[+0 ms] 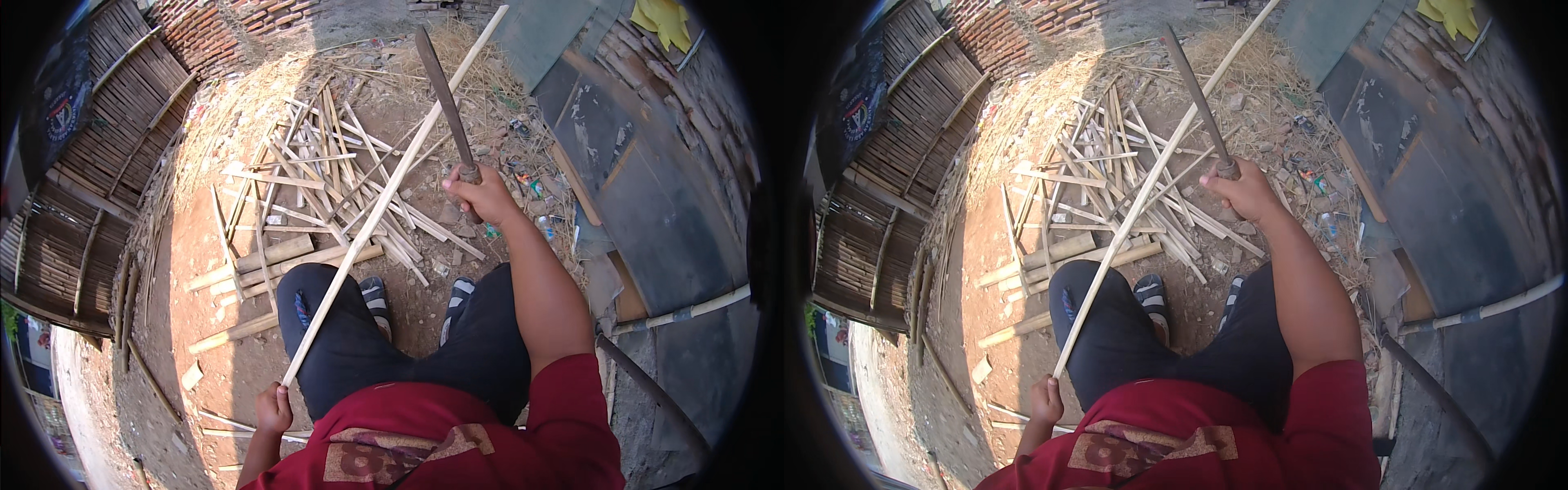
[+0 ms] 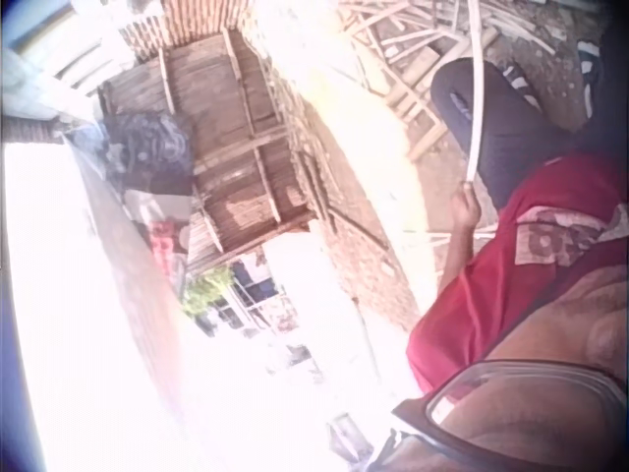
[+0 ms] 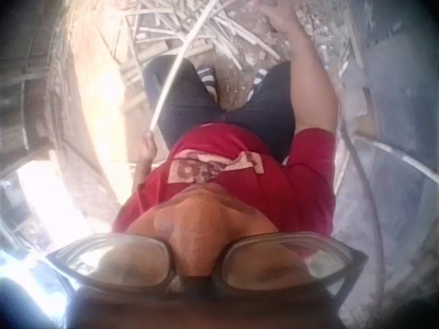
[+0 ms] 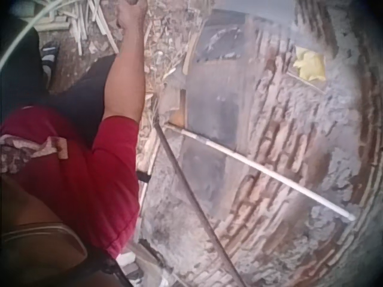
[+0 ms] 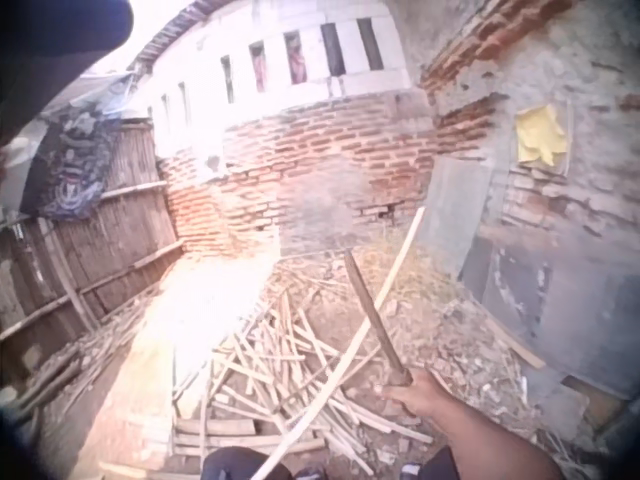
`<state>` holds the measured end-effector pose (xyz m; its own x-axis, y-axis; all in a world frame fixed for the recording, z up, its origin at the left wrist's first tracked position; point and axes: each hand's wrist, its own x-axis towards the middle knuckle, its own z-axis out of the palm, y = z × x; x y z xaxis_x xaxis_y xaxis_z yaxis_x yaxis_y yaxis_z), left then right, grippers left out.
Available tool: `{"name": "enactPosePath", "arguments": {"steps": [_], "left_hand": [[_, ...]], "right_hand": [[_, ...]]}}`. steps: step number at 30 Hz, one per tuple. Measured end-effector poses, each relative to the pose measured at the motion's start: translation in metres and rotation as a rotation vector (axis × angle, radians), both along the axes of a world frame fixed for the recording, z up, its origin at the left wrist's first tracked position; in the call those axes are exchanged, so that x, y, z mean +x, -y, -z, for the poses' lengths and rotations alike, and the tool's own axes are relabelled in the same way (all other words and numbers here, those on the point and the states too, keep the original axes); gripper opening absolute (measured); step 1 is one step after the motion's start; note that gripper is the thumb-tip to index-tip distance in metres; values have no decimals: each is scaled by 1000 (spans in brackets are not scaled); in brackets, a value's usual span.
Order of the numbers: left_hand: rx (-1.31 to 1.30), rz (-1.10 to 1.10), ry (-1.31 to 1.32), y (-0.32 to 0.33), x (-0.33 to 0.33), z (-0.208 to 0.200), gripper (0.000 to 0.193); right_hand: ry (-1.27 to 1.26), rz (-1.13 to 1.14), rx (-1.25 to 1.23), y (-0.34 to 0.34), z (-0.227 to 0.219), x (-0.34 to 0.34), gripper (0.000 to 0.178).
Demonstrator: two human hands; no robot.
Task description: The person shaves a strip of bamboo using a blade while holding the wood by hand.
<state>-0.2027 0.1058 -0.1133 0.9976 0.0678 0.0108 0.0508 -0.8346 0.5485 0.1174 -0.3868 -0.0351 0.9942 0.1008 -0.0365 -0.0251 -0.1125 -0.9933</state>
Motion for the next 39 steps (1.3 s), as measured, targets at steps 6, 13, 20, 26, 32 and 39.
{"name": "enactPosePath", "arguments": {"steps": [6, 13, 20, 26, 32, 39], "left_hand": [[147, -19, -44, 2, 3, -7, 37], [251, 11, 32, 47, 25, -36, 39], [13, -6, -70, 31, 24, -17, 43], [-230, 34, -112, 26, 29, -13, 48], [-268, -55, -58, 33, 30, -6, 48], [-208, -45, -81, 43, 47, -45, 47]], "right_hand": [[157, -213, 338, -54, -13, -19, 15], [83, -336, 212, -80, -15, -27, 20], [389, -286, -717, -35, -53, -39, 41], [775, -481, -933, -38, -30, -18, 36], [558, -170, -928, -37, -60, 13, 31], [667, -545, -967, -51, -27, 23, 31]]}}
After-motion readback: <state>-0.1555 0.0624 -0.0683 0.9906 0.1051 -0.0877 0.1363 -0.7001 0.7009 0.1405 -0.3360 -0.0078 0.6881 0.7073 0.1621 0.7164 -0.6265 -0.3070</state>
